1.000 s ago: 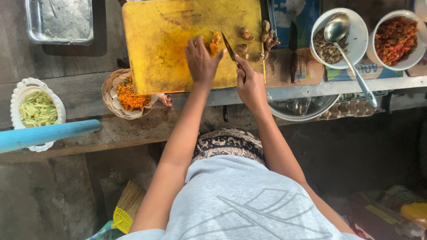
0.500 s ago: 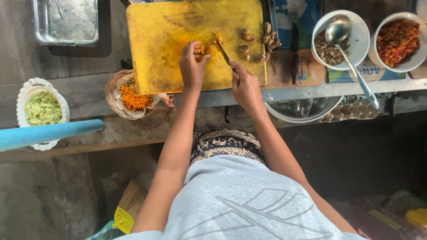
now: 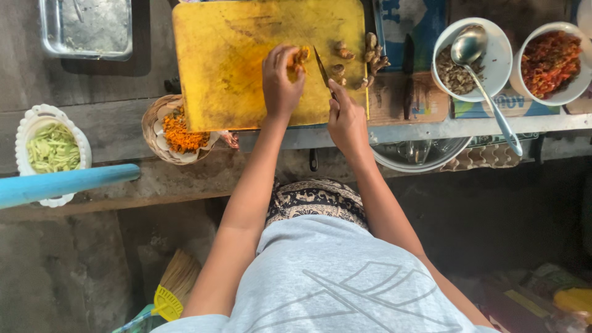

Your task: The person scrapes chopped turmeric from a cutting board into a basket using a knife and slices turmeric pieces on the cutting board.

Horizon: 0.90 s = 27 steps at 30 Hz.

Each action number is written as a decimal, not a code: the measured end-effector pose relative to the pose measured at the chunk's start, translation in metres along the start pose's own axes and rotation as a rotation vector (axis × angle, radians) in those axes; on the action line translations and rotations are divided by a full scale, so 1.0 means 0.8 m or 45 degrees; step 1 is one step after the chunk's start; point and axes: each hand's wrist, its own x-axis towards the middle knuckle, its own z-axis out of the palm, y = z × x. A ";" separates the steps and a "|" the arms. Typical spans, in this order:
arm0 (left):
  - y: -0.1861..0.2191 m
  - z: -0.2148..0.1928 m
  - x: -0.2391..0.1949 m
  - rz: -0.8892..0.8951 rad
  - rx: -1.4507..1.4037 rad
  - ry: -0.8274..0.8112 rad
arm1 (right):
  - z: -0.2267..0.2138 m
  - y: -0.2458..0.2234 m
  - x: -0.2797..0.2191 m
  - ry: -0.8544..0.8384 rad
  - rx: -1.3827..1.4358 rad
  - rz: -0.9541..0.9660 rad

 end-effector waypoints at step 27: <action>-0.026 -0.010 -0.013 -0.385 -0.314 -0.165 | 0.023 -0.006 0.008 -0.230 -0.217 0.096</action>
